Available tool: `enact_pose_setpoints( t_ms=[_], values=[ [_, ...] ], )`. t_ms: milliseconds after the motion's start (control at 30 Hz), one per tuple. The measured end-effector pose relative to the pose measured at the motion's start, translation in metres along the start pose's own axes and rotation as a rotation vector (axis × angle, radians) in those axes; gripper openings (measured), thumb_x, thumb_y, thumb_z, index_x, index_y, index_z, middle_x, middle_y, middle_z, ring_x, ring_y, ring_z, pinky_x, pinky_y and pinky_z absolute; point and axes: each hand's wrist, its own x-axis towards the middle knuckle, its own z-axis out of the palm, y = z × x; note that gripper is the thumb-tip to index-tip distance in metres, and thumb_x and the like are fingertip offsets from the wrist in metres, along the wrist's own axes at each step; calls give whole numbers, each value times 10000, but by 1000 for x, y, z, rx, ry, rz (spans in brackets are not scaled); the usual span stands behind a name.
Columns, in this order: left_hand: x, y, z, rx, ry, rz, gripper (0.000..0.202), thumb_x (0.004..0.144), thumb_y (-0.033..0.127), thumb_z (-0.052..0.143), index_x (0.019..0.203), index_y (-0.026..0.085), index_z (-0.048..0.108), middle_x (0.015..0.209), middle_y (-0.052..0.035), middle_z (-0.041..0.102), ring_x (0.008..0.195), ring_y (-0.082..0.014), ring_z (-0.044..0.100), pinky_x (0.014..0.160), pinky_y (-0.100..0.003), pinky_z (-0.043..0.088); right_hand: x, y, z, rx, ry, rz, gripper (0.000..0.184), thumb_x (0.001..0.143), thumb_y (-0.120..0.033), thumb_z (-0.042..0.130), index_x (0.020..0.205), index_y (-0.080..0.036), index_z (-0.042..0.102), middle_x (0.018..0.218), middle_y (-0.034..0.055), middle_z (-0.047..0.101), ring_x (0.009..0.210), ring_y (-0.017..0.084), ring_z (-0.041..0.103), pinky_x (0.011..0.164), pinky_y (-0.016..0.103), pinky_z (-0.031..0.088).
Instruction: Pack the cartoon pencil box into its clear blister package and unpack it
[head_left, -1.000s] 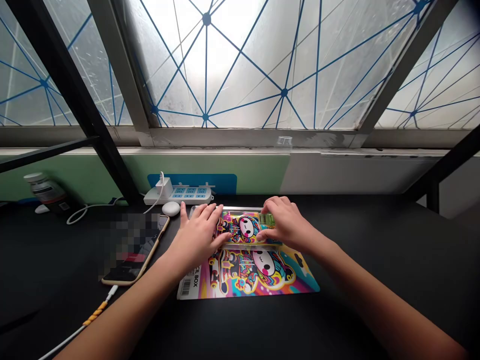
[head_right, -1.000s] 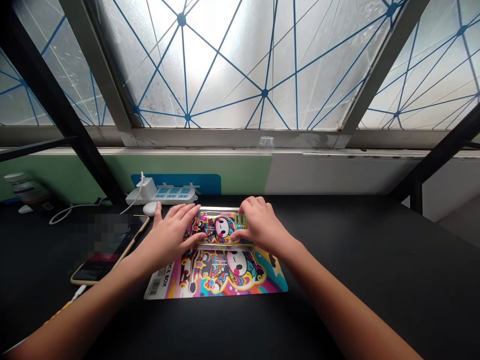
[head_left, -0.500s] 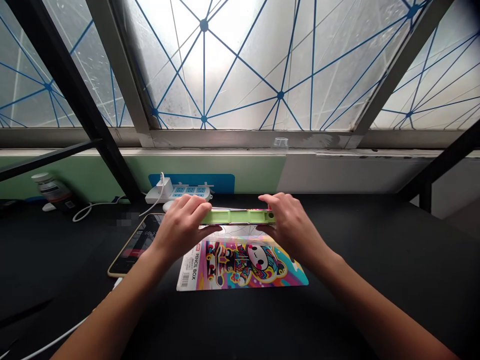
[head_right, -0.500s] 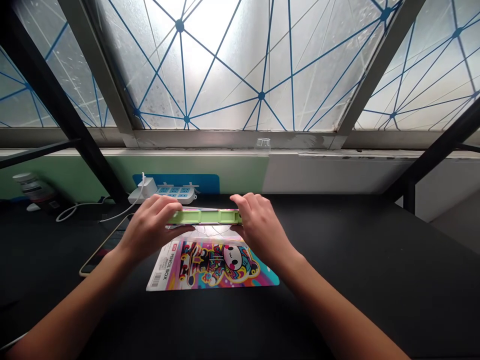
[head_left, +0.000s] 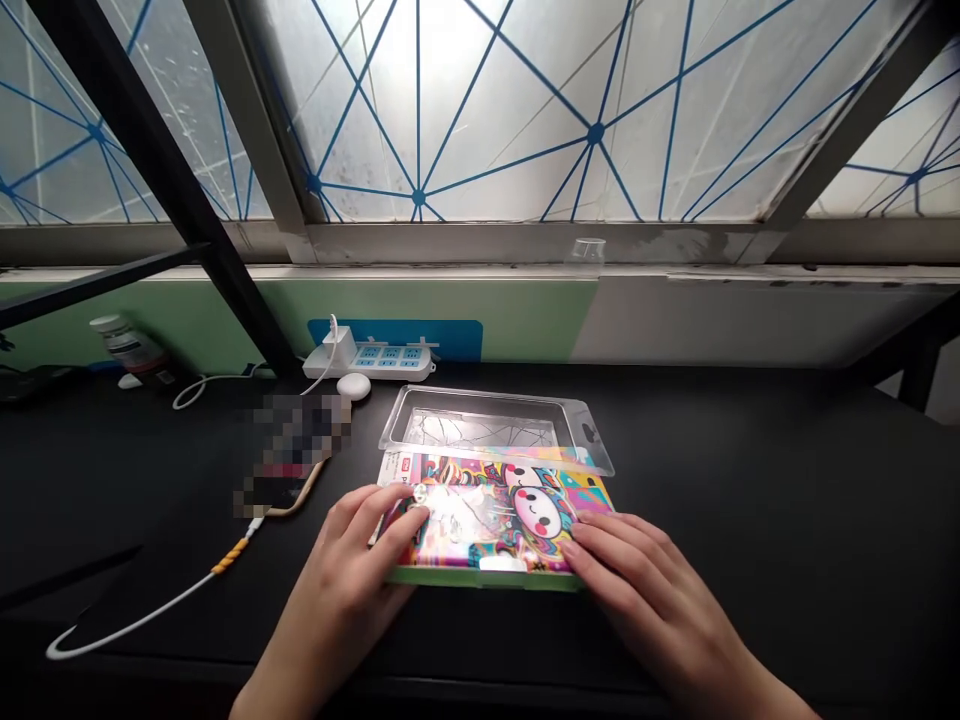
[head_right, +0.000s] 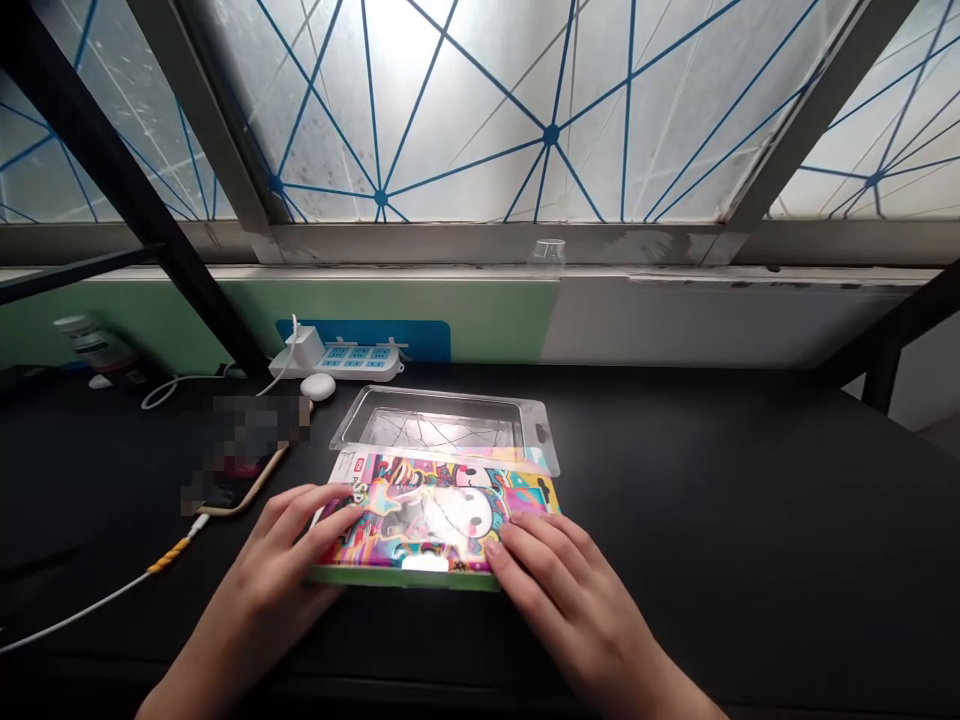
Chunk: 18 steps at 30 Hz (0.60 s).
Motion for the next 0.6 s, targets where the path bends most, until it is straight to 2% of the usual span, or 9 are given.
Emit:
enact_pose_setpoints(
  t_ms=[100, 200, 300, 367, 467, 600],
  values=[
    [-6, -8, 9, -113, -95, -195, 650, 928, 370, 688, 1501, 282, 394, 1504, -144, 494, 1340, -351, 509, 1059, -494, 500, 6, 0, 6, 12, -9, 93, 356, 975, -64, 536, 1300, -171, 631, 1232, 124, 699, 1247, 244, 605, 1053, 401, 494],
    [-9, -9, 12, -176, -153, -346, 793, 901, 494, 700, 1556, 315, 291, 1522, -129, 488, 1356, -356, 510, 1075, -508, 487, 3, 0, 8, 41, -39, 250, 363, 954, -164, 626, 1314, -214, 606, 1418, 152, 596, 1287, 272, 591, 1019, 407, 537],
    [-8, -8, 13, -178, -214, -397, 783, 907, 486, 694, 1563, 349, 291, 1488, -101, 529, 1357, -348, 503, 1100, -527, 452, -6, 3, 5, 48, -156, 446, 597, 952, -365, 650, 1501, -243, 448, 1614, 157, 400, 1357, 326, 546, 1018, 451, 560],
    [-7, -7, 13, -192, -222, -414, 796, 903, 481, 701, 1571, 355, 287, 1488, -96, 531, 1363, -344, 496, 1110, -523, 438, -11, 7, 5, 45, -197, 519, 686, 958, -420, 627, 1568, -280, 347, 1646, 129, 359, 1385, 335, 522, 1031, 468, 556],
    [-6, -5, 11, -224, -204, -441, 844, 887, 478, 721, 1590, 359, 268, 1500, -96, 525, 1369, -341, 496, 1110, -501, 436, -13, 12, 8, 38, -195, 524, 637, 973, -415, 598, 1559, -340, 359, 1645, 81, 375, 1457, 343, 431, 1085, 520, 506],
    [-5, -5, 9, -276, -198, -455, 910, 875, 442, 748, 1608, 416, 208, 1524, -65, 508, 1382, -322, 487, 1121, -482, 421, -12, 15, 11, 30, -196, 511, 649, 975, -416, 593, 1568, -333, 344, 1636, 79, 391, 1511, 359, 325, 1097, 575, 472]
  ],
)
